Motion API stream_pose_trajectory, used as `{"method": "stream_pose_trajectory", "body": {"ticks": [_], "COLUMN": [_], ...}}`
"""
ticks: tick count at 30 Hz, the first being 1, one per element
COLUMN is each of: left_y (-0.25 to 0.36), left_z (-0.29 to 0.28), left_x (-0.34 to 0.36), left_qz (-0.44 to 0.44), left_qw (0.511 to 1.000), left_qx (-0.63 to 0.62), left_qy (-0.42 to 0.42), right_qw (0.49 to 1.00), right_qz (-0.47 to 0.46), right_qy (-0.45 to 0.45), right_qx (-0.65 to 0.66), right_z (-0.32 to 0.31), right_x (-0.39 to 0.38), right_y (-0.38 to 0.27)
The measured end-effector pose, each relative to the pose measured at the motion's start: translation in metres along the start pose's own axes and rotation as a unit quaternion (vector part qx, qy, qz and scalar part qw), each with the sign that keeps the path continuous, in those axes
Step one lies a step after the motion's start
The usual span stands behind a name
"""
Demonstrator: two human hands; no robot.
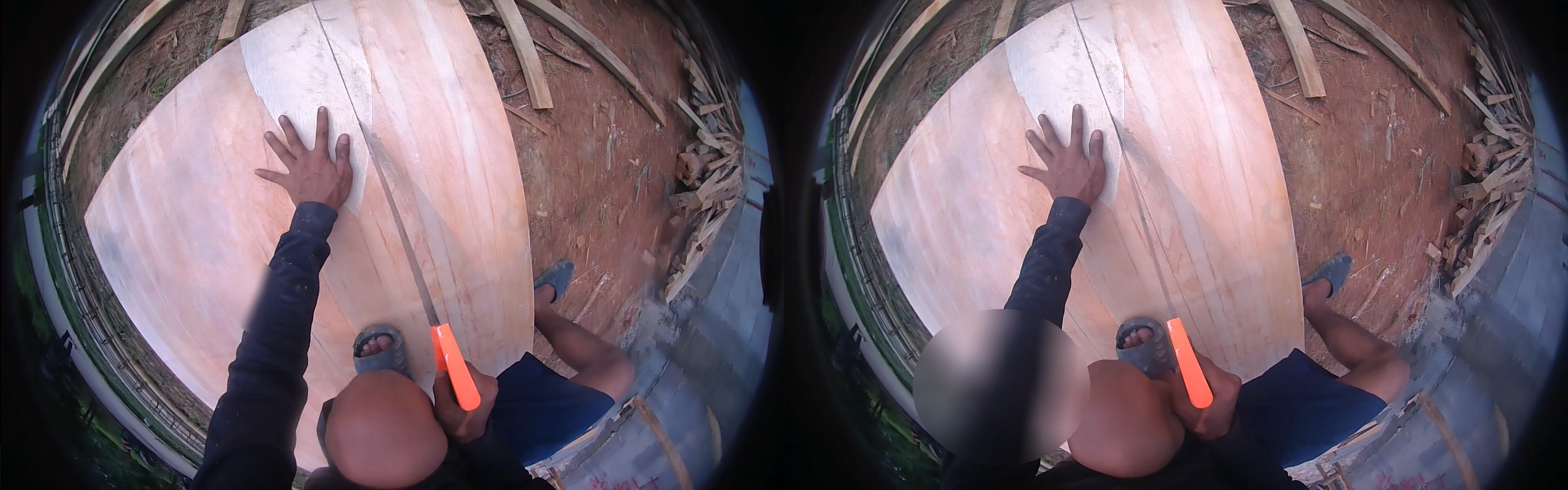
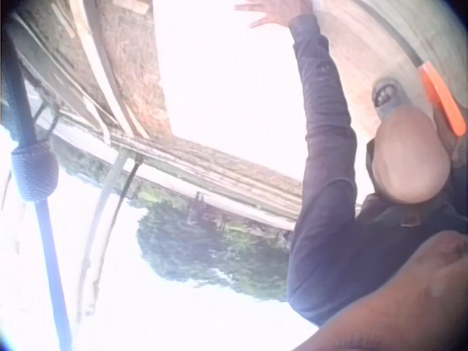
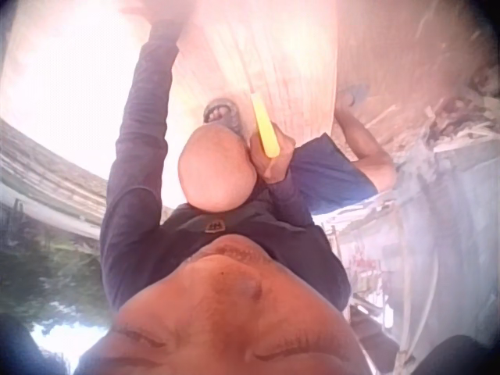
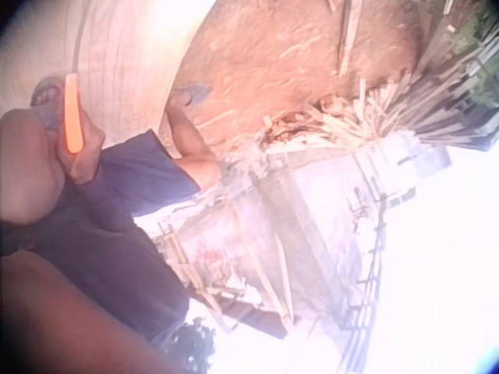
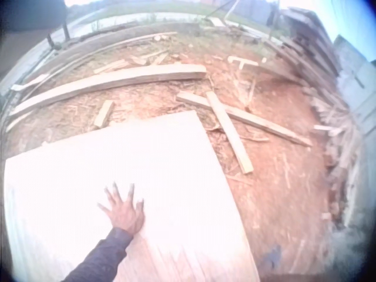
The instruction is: The person uses a hand saw to cut a large, light-colored wooden board placed on the ground. They hold the board steady with their left hand while sawing along a marked line with their right hand. The cut progresses steadily through the board.
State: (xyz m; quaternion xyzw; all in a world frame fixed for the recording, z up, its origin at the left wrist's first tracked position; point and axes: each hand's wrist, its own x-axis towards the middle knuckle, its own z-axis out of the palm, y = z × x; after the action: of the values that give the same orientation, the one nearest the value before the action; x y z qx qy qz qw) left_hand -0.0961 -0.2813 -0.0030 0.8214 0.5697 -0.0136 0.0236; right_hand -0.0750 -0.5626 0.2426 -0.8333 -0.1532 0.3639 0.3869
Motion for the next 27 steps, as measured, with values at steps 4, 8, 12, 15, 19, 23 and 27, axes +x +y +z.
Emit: {"method": "stream_pose_trajectory", "body": {"ticks": [4, 8, 12, 15, 19, 23, 27], "left_y": [0.002, 0.001, 0.011, -0.002, 0.002, -0.004, -0.001], "left_z": [0.0, 0.004, 0.005, 0.006, 0.006, 0.009, 0.006], "left_x": [0.001, 0.007, 0.002, 0.009, 0.006, 0.002, 0.004], "left_qz": [0.0, 0.004, 0.017, 0.005, 0.002, 0.0, 0.001], "left_qw": [1.0, 1.0, 0.999, 0.999, 0.999, 0.999, 0.999], "left_qx": [0.005, -0.002, -0.014, 0.002, 0.008, 0.01, 0.015], "left_qy": [0.003, 0.018, 0.027, 0.033, 0.034, 0.038, 0.032], "right_qw": [0.997, 0.996, 0.984, 0.99, 0.994, 0.998, 0.993], "right_qz": [-0.002, -0.074, -0.157, -0.115, -0.095, -0.051, -0.063], "right_qy": [0.001, 0.019, 0.073, 0.046, 0.029, 0.025, 0.031], "right_qx": [0.079, 0.038, 0.047, 0.069, 0.04, 0.021, 0.098], "right_z": [0.025, 0.094, 0.111, 0.095, 0.023, 0.008, 0.082], "right_x": [0.041, 0.169, 0.195, 0.141, 0.023, 0.009, 0.139], "right_y": [0.009, 0.011, 0.007, 0.025, 0.056, 0.036, 0.021]}}
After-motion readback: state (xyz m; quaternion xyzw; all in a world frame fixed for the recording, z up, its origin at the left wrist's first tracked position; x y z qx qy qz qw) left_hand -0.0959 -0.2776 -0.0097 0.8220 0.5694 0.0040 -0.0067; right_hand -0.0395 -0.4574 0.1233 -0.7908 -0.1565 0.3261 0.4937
